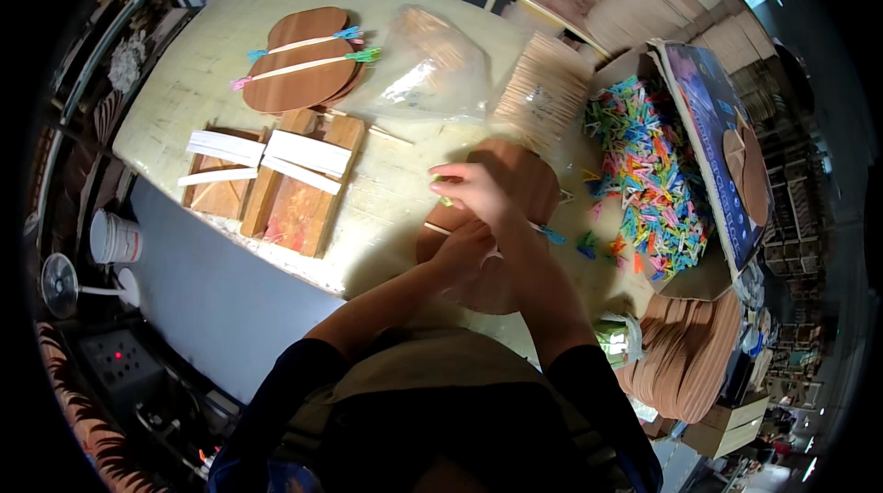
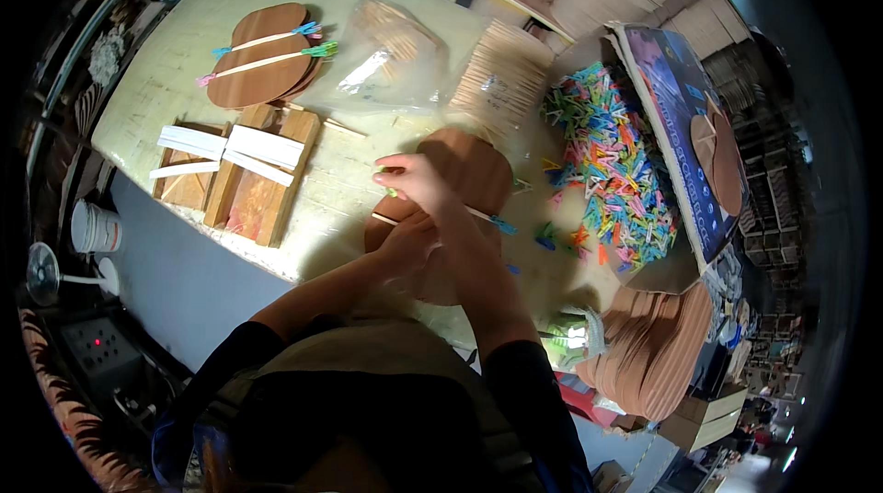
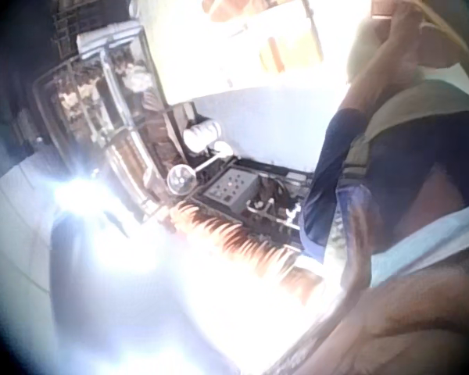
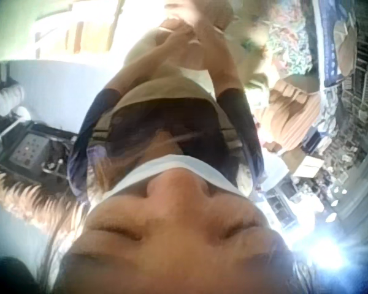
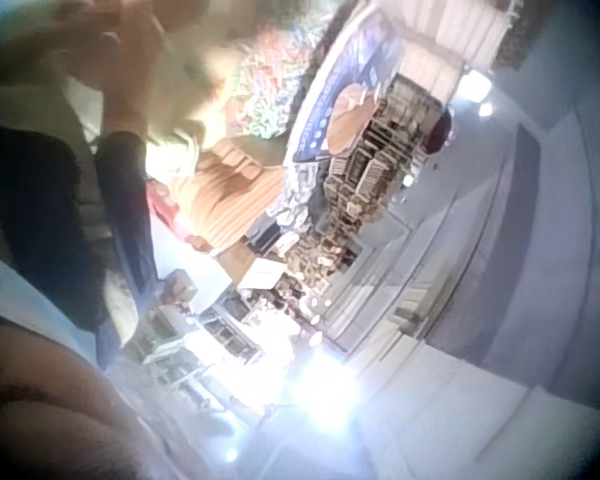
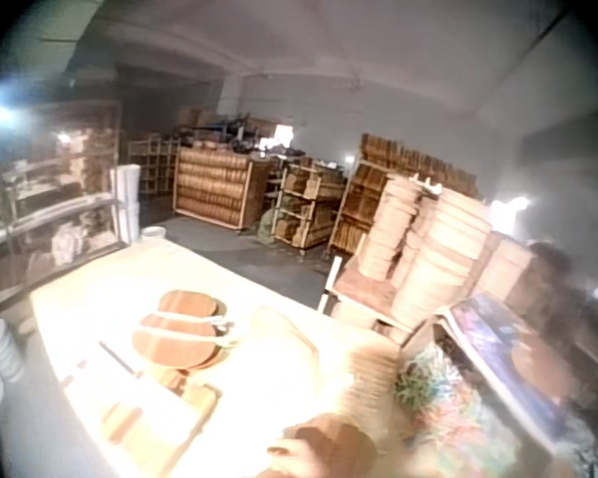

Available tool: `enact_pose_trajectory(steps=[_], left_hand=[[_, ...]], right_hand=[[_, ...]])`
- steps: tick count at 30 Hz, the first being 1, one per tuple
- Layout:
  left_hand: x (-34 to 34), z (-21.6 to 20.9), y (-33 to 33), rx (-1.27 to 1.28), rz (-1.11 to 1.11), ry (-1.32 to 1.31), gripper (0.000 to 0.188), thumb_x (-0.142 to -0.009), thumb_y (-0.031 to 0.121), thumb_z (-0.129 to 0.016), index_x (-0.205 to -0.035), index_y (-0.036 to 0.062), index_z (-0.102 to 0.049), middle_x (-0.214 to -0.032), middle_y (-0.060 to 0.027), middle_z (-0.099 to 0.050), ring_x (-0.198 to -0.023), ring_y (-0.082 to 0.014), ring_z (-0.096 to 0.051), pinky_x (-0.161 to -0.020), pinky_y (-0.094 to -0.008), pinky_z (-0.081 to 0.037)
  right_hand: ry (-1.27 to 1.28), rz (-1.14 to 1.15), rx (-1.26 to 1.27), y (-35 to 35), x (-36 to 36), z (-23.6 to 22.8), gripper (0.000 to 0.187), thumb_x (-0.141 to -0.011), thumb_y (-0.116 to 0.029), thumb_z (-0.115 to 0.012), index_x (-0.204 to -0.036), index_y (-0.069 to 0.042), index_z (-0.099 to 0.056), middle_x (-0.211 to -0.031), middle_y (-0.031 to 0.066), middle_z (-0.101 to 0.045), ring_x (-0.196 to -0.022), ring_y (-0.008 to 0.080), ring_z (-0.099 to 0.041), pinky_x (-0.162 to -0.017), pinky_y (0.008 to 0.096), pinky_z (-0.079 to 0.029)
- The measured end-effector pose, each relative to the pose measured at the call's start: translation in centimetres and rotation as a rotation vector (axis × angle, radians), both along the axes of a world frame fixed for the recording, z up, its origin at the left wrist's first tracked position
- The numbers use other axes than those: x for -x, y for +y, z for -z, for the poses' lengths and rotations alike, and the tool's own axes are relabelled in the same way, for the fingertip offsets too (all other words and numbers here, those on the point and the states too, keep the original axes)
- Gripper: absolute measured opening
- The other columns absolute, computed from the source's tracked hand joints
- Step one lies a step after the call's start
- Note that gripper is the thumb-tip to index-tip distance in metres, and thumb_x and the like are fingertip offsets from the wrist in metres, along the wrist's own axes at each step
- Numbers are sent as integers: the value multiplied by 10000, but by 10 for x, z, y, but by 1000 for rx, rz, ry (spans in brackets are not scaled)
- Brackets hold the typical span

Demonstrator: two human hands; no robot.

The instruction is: The person assembles wooden items by placing thin wooden sticks across circular wooden pieces and securing them with colorful plastic clips. The person handles the items one at a time, picking up sticks and clips from the table and applying them to the wooden circles.

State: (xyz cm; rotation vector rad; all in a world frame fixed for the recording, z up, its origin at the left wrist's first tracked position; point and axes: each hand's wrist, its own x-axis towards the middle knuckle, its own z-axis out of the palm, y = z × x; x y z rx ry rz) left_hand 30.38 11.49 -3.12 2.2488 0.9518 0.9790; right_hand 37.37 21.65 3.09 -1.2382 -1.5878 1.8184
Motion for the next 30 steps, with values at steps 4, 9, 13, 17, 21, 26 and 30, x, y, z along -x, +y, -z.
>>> enact_pose_trajectory(steps=[4, 9, 13, 17, 21, 26, 30], left_hand=[[-9, 9, -5, 482, -28, -215, 309, -899, 87, -446, -1201, 29, -474, -1132, -105, -539, -1137, -243, -483, -952, -345, -378], [-7, 0, -5, 216, -124, -27, 410, -941, 175, -367, -1319, 14, -366, -1228, -138, -487, -1130, -229, -475, -953, -342, -369], [-2, -2, -4, 202, 8, 186, 267, -853, 110, -419, -1083, 23, -523, -1142, -135, -525, -1110, -253, -489, -942, -332, -378], [-9, 5, -1, 659, 201, -572, 257, -831, 116, -483, -1051, 29, -583, -1067, -123, -565, -1055, -261, -515, -927, -341, -392], [24, 2, -29, -235, -280, -89, 235, -814, 111, -548, -1042, 67, -580, -1057, -145, -541, -997, -277, -521, -878, -367, -416], [67, -4, -80, 110, -797, -330, 332, -746, 58, -643, -1053, 32, -520, -1050, -159, -534, -965, -332, -524, -812, -404, -430], [67, 17, -84, 1139, -470, -763, 367, -805, 104, -646, -1137, 23, -513, -1099, -126, -560, -988, -255, -556, -782, -360, -481]], right_hand=[[-85, -94, 69, -4, 44, 14, 178, -813, -114, -652, -951, -3, -673, -789, 31, -638, -746, 116, -571, -675, 242, -457], [-332, -464, -149, -5, 56, 31, 181, -817, -128, -645, -954, -14, -677, -893, 68, -681, -815, 118, -605, -752, 259, -470], [-296, -392, -209, -8, 36, 10, 337, -785, -168, -677, -1076, -7, -624, -938, 94, -668, -810, 162, -616, -748, 291, -477], [-116, -52, -553, -33, -52, -64, 445, -830, -150, -615, -1240, -35, -486, -1139, 65, -557, -945, 159, -560, -789, 278, -451], [-287, 619, -650, -135, -158, -148, 366, -817, -178, -598, -1144, -40, -507, -1055, 61, -549, -909, 165, -542, -806, 297, -423], [-335, 1332, -652, -244, -186, -217, 280, -801, -213, -575, -1023, -47, -533, -949, 56, -538, -865, 172, -521, -829, 320, -387], [-355, 1597, -609, -285, -187, -249, 243, -792, -234, -562, -951, -50, -548, -886, 53, -532, -838, 176, -507, -842, 334, -365]])
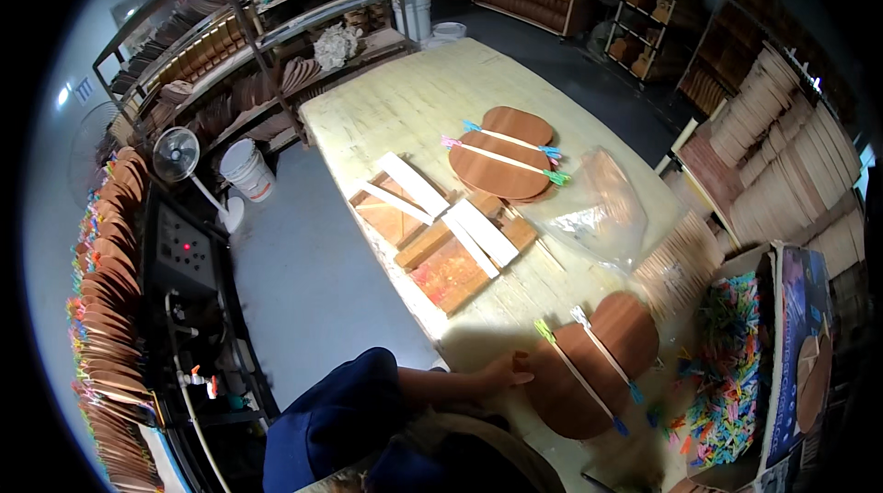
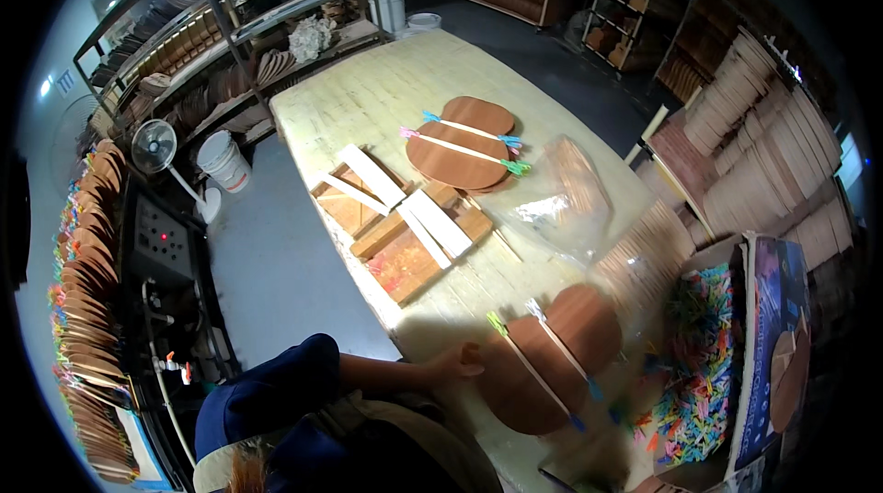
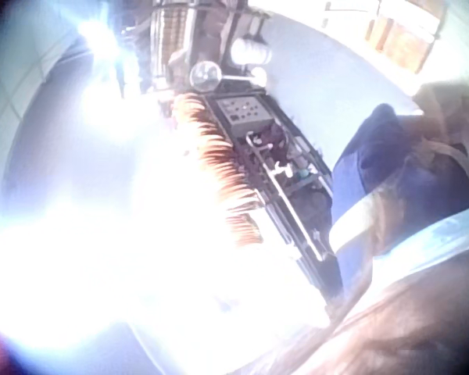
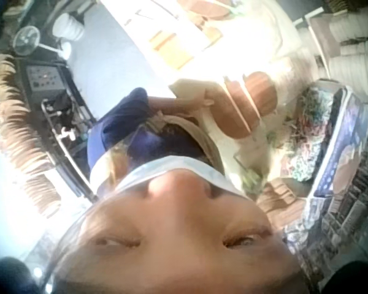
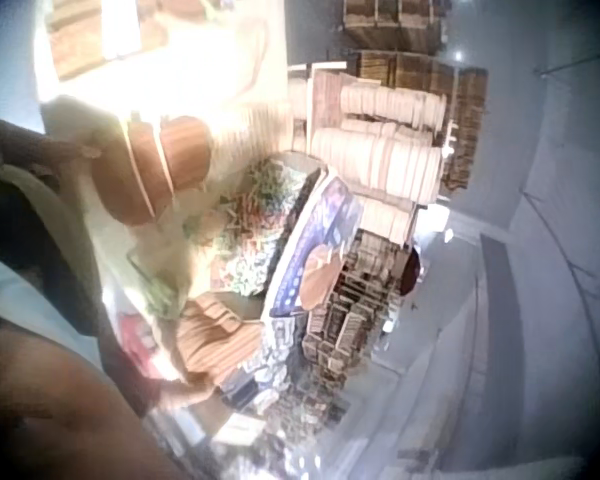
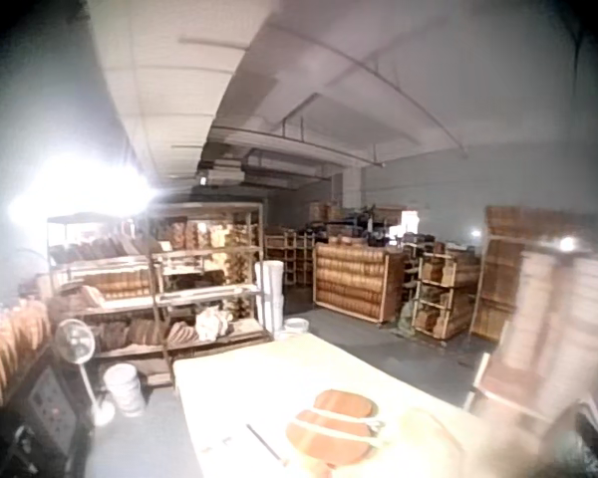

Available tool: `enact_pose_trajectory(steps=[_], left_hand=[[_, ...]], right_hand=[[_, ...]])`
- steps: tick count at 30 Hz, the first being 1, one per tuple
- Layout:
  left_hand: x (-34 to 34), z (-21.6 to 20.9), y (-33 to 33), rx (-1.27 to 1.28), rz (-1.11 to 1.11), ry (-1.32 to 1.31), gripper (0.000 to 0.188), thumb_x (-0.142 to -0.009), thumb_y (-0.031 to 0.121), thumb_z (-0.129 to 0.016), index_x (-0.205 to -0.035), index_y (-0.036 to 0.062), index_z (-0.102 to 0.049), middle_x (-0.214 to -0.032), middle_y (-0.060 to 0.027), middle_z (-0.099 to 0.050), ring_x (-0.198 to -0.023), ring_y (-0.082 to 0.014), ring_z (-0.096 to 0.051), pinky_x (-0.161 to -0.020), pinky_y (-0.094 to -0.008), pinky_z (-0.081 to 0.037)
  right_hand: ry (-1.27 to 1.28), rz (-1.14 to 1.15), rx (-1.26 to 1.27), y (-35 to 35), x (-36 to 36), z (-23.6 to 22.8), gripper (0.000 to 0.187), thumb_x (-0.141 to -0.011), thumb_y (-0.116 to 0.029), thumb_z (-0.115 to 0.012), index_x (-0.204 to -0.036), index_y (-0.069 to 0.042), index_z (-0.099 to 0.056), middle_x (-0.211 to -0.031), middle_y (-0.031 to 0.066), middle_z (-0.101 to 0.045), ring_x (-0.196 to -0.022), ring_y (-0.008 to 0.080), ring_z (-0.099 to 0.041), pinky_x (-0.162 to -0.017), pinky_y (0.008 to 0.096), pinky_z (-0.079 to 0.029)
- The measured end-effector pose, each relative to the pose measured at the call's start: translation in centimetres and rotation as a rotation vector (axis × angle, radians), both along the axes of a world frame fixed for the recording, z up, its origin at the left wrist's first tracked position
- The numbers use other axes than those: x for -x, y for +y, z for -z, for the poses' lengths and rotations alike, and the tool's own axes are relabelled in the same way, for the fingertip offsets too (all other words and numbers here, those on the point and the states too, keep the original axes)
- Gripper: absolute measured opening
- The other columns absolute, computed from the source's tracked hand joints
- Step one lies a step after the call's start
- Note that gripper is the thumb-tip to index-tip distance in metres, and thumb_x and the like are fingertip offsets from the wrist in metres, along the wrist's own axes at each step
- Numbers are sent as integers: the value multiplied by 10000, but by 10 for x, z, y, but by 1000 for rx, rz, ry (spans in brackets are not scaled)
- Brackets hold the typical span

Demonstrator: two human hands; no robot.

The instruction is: The person assembles wooden items by placing thin wooden sticks across circular wooden pieces and securing them with colorful plastic clips. The person handles the items one at a time, picking up sticks and clips from the table and applying them to the wooden circles.

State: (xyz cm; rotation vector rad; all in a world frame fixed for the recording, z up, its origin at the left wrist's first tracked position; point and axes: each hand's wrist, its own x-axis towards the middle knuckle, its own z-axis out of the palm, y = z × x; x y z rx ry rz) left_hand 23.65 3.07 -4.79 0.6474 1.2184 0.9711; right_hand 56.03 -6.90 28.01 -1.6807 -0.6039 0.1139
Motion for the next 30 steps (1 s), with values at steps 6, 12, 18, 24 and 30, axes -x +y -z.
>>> enact_pose_trajectory(steps=[6, 12, 18, 24, 30], left_hand=[[18, -5, -5, -86, 50, -440, 295, -851, 66, -601, -1131, -4, -539, -1029, -132, -599, -935, -212, -605, -782, -356, -527], [109, -72, 52, -223, -322, -238, 205, -849, -59, -480, -1032, 4, -550, -961, -98, -615, -876, -208, -625, -736, -329, -536], [231, -98, 169, -372, -690, -29, 204, -823, -39, -480, -1023, -9, -510, -861, -95, -591, -745, -225, -616, -668, -352, -548], [333, -29, 257, -306, -725, -31, 111, -810, -27, -481, -897, 10, -539, -688, -78, -557, -606, -197, -592, -588, -330, -544], [349, 13, 282, 68, -100, 1827, 618, -604, 456, -722, -1145, 182, -603, -946, -56, -662, -657, -197, -603, -578, -349, -465]], right_hand=[[42, 77, -41, -39, -11, -15, 237, -780, -290, -535, -821, -59, -568, -766, 47, -512, -807, 188, -483, -877, 363, -326], [67, 173, -36, -44, -5, -20, 299, -794, -327, -515, -888, -48, -570, -840, 62, -522, -885, 195, -477, -909, 375, -310], [169, 188, -17, -52, -19, -13, 444, -841, -384, -472, -1098, -31, -549, -1060, 95, -534, -1055, 203, -456, -971, 397, -280], [9, 138, 254, -138, -187, 73, 360, -866, -300, -497, -1105, -37, -558, -1017, 78, -565, -905, 181, -503, -809, 335, -381], [-176, 320, 994, -229, -359, 147, 314, -758, -249, -651, -1004, -55, -635, -915, 84, -631, -805, 214, -590, -699, 362, -468]])
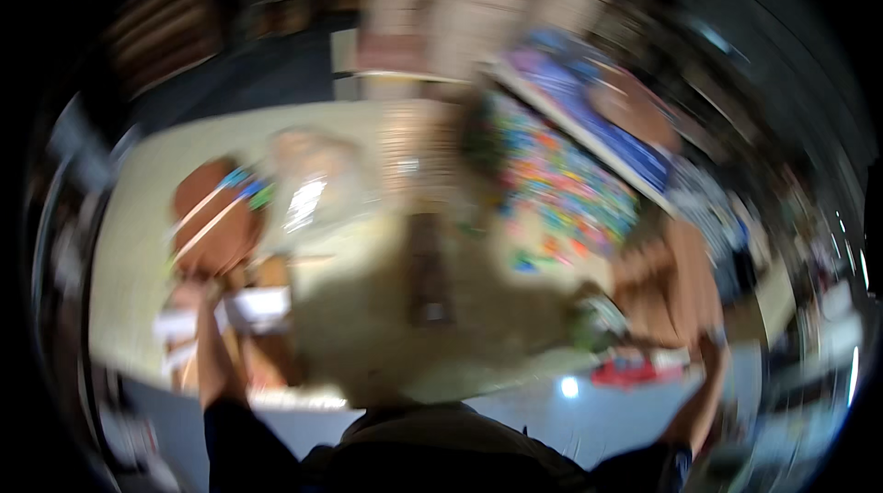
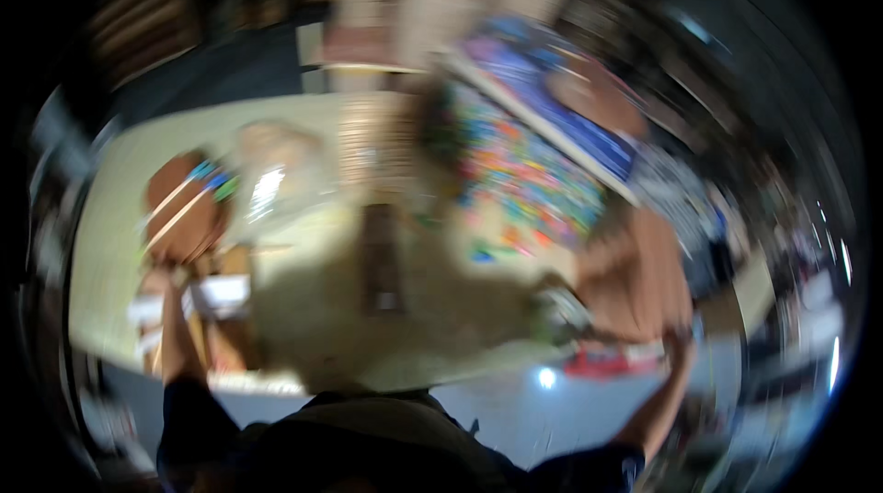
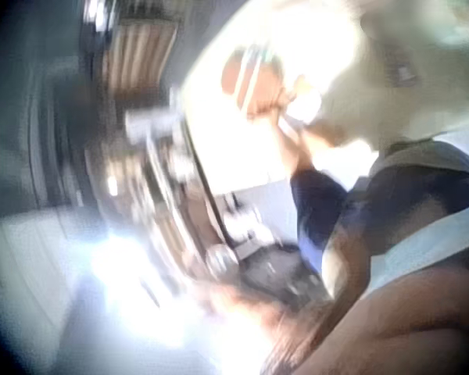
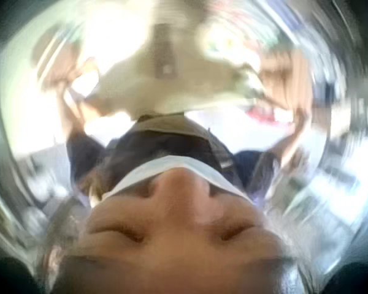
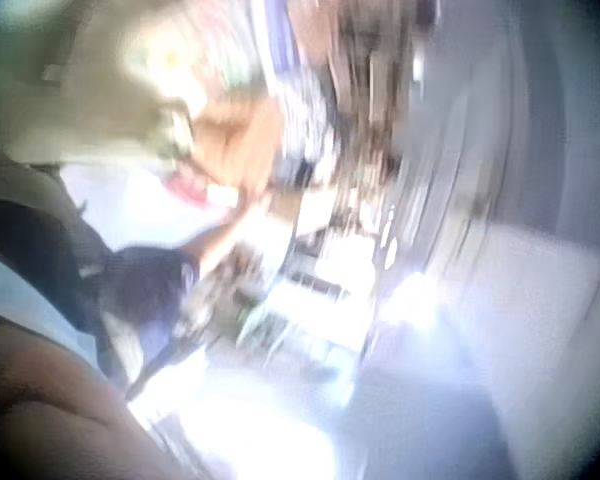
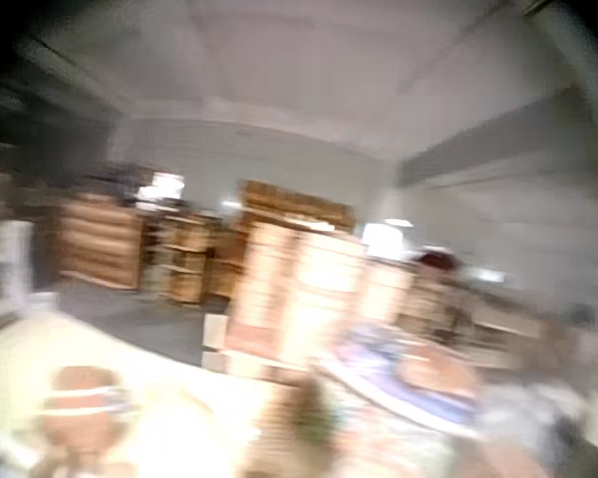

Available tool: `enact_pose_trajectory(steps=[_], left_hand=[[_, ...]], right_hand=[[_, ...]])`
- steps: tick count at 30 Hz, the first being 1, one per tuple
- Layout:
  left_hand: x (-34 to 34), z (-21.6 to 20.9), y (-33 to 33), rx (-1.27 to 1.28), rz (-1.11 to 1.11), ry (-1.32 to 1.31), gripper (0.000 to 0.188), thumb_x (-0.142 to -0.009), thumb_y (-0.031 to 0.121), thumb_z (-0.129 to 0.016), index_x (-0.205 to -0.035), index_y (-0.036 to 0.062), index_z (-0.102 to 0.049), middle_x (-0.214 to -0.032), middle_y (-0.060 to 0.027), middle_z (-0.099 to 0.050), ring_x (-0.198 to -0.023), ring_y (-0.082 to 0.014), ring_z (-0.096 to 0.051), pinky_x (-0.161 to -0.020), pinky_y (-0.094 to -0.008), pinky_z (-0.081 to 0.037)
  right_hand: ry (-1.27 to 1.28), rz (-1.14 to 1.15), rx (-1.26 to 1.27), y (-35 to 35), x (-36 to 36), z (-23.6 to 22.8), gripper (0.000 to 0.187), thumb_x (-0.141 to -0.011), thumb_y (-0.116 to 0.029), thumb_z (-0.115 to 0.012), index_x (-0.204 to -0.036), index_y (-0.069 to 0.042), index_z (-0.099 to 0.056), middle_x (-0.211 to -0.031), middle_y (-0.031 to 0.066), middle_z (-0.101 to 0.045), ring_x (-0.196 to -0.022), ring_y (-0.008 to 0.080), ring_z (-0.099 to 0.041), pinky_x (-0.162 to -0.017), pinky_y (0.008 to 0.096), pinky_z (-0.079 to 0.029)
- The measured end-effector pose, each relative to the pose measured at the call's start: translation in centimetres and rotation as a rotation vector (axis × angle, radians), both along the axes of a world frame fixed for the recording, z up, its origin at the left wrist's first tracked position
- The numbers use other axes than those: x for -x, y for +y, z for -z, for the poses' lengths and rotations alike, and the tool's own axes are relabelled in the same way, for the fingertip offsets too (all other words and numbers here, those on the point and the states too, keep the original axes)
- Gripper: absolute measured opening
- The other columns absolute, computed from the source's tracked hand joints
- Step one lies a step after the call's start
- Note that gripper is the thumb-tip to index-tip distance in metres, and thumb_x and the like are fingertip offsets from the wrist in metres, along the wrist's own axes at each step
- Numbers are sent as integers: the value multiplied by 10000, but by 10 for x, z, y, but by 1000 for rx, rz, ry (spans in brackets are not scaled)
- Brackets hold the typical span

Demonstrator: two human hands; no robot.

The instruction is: The person assembles wooden items by placing thin wooden sticks across circular wooden pieces and securing them with colorful plastic clips. The person handles the items one at a time, picking up sticks and clips from the table and applying them to the wooden circles.

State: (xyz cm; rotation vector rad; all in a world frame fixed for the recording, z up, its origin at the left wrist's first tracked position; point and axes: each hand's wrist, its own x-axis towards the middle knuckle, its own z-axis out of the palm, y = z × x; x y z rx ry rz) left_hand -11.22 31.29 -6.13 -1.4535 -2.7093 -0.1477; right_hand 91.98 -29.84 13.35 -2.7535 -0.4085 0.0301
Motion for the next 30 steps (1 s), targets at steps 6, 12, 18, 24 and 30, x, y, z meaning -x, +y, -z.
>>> enact_pose_trajectory(steps=[6, 12, 18, 24, 30], left_hand=[[-267, -55, -63, -804, 707, -337, 493, -840, 237, -596, -1244, -6, -452, -1291, -168, -443, -1139, -308, -458, -969, -397, -364], [-594, -148, -215, -533, 2220, -728, 561, -748, 169, -666, -1241, -2, -461, -1357, -206, -381, -1252, -373, -356, -1034, -480, -266], [-767, -221, -317, -271, 2539, -607, 697, -769, 234, -665, -1362, 52, -348, -1450, -137, -269, -1350, -339, -211, -1084, -470, -204], [-790, -205, -323, -181, 2523, -707, 700, -766, 217, -669, -1361, 34, -348, -1451, -146, -260, -1355, -332, -200, -1073, -414, -262], [-755, -211, -307, -106, 2034, -1445, 644, -833, 182, -623, -1378, 37, -310, -1400, -186, -290, -1287, -332, -301, -1054, -402, -267]], right_hand=[[-316, 303, 131, 19, -3, -9, 675, -710, -553, -669, -1153, -56, -561, -1029, 199, -631, -946, 323, -607, -799, 403, -454], [-52, 271, -157, 45, -1, -32, 1071, -538, -701, -705, -1391, -172, -332, -1441, 216, -233, -1316, 461, -184, -1031, 587, -212], [206, -113, -440, 44, -29, -27, 792, -550, -356, -856, -1178, 12, -541, -858, 92, -608, -780, 183, -561, -723, 293, -455], [65, -77, -666, 41, -14, -58, 326, -672, -223, -788, -887, -45, -619, -814, 17, -602, -775, 120, -544, -637, 285, -453], [-90, -190, -1401, 68, 87, -128, 310, -840, -61, -622, -1130, 3, -533, -915, 41, -605, -834, 117, -564, -787, 263, -478]])
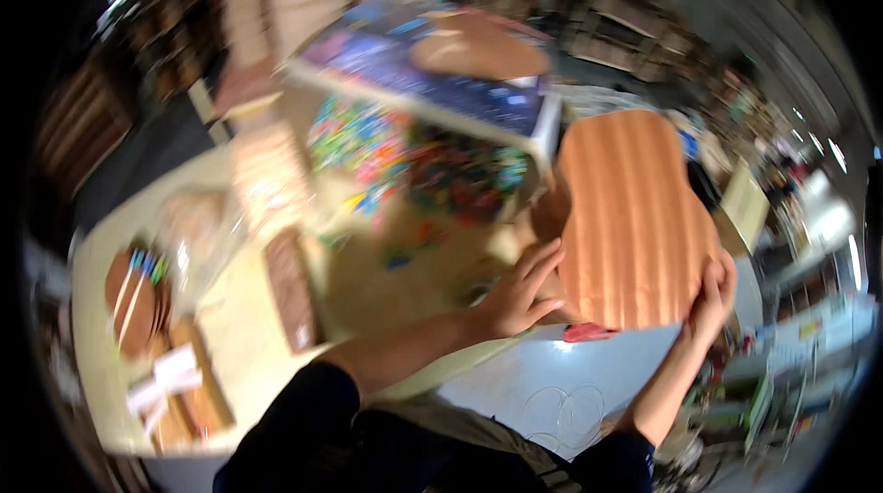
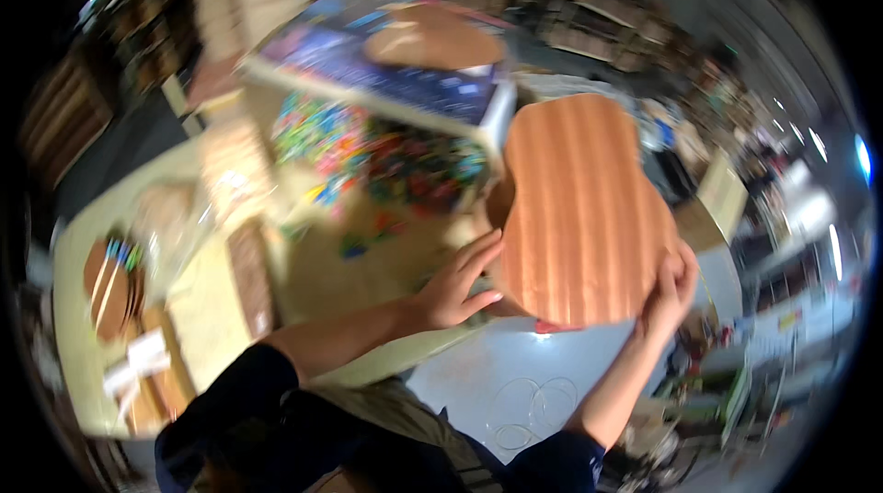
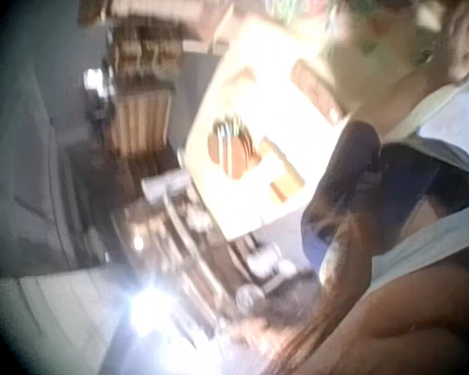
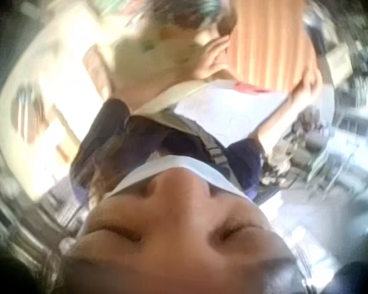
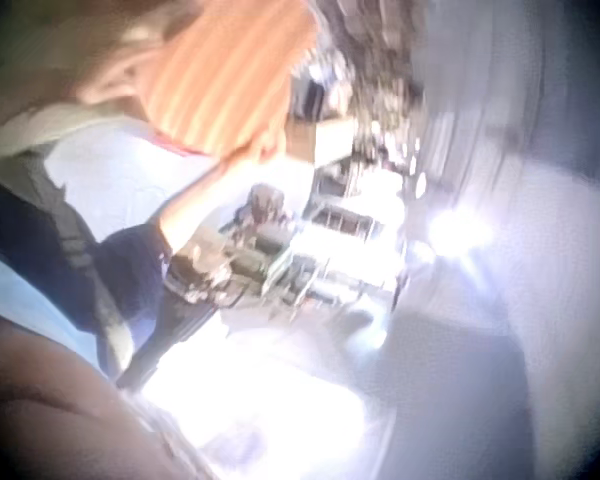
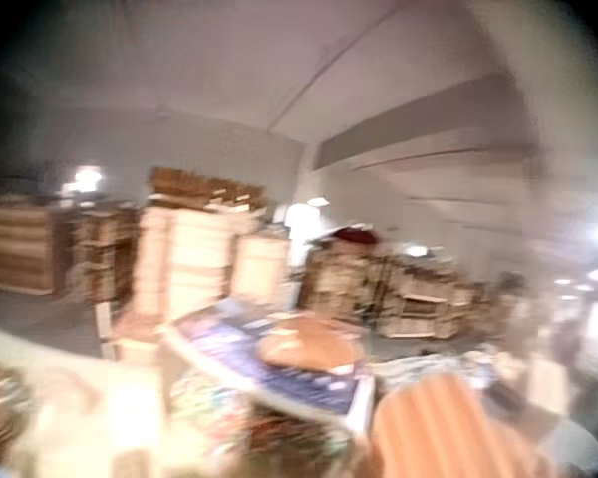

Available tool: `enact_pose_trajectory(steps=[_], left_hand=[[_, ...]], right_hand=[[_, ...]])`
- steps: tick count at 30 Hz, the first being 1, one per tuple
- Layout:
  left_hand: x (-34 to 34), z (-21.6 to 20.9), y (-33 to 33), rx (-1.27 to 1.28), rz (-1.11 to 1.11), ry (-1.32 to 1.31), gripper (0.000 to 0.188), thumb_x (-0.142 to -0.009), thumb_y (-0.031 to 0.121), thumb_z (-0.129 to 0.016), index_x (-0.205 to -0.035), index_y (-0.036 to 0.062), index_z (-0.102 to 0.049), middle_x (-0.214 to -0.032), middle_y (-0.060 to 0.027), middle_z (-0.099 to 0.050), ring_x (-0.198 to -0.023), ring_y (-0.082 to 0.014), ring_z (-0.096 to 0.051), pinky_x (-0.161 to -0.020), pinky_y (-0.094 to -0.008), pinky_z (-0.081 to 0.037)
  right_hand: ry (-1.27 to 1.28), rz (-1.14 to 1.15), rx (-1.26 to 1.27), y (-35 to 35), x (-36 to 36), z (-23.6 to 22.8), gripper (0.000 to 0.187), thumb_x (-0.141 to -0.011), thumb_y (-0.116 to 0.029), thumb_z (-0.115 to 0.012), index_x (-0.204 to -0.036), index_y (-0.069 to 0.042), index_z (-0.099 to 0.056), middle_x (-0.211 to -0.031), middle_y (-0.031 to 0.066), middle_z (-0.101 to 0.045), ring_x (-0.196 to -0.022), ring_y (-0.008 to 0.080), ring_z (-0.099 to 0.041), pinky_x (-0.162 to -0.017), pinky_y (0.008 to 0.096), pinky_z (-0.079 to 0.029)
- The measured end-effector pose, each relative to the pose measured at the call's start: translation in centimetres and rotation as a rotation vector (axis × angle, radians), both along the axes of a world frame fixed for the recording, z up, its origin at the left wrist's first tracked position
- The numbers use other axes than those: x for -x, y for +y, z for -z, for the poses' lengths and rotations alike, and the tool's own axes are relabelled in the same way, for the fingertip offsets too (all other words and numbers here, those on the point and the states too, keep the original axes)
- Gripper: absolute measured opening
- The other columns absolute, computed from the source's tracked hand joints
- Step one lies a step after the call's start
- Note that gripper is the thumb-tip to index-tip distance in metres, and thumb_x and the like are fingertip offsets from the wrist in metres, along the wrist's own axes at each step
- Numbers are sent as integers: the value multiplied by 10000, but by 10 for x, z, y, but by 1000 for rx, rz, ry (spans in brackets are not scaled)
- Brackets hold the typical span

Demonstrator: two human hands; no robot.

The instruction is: The person assembles wooden items by placing thin wooden sticks across circular wooden pieces and securing them with colorful plastic clips. The person handles the items one at a time, picking up sticks and clips from the table and applying them to the wooden circles.

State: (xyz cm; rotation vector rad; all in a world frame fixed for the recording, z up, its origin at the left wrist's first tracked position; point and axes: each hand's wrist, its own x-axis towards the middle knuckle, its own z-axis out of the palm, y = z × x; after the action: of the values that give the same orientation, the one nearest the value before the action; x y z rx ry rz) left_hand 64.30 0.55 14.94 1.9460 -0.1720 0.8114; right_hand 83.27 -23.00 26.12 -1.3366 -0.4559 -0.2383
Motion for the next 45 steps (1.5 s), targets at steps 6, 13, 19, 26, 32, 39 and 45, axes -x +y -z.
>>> enact_pose_trajectory(steps=[6, 13, 19, 26, 32, 39, 45], left_hand=[[174, 57, 67, 687, -439, 272, 523, -833, 121, -641, -1292, 19, -411, -1115, -80, -542, -1008, -156, -525, -857, -299, -450], [382, 142, 94, 1040, -843, 356, 390, -829, 63, -635, -1195, 20, -508, -1004, -61, -608, -901, -139, -587, -823, -279, -472], [396, 176, 152, 981, -904, 512, 468, -802, 124, -687, -1209, -6, -496, -958, -93, -618, -855, -147, -587, -766, -279, -483], [467, 173, 100, 515, -1687, 155, 221, -831, 38, -609, -1032, 13, -522, -865, -74, -546, -739, -164, -548, -683, -282, -467], [573, 184, 97, 1030, -2164, -355, 208, -862, 108, -582, -1027, 5, -509, -863, -53, -542, -727, -128, -525, -672, -265, -444], [601, 175, 128, 1645, -1707, -703, 139, -880, 148, -592, -900, 11, -605, -794, -33, -605, -670, -139, -565, -561, -237, -457], [608, 186, 134, 1754, -1451, -977, 41, -866, 70, -581, -839, 40, -582, -701, 1, -552, -600, -122, -524, -530, -233, -455]], right_hand=[[230, -425, 354, 105, 154, 104, 456, -760, 9, -650, -1193, -50, -519, -976, 38, -591, -835, 116, -544, -825, 262, -459], [478, -1325, 624, 210, 284, 260, 228, -806, -48, -610, -1016, -4, -535, -883, 42, -596, -836, 146, -572, -731, 277, -465], [-94, -672, 981, 289, 250, 311, 375, -813, -172, -619, -1151, -38, -527, -953, 153, -594, -891, 264, -573, -765, 371, -465], [-877, -460, 1116, 353, 195, 335, 345, -781, -154, -553, -1079, 18, -527, -1046, 252, -517, -1021, 400, -473, -914, 490, -358], [-1057, -589, 974, 345, 192, 319, 171, -769, -85, -545, -904, -11, -620, -840, 200, -591, -845, 362, -555, -761, 451, -442], [-937, -593, 1107, 336, 200, 292, 145, -768, -184, -610, -828, -62, -660, -779, 133, -611, -720, 323, -587, -671, 420, -483], [-779, -787, 1075, 302, 237, 316, 111, -747, -146, -592, -789, -67, -659, -793, 140, -622, -756, 314, -601, -693, 411, -479]])
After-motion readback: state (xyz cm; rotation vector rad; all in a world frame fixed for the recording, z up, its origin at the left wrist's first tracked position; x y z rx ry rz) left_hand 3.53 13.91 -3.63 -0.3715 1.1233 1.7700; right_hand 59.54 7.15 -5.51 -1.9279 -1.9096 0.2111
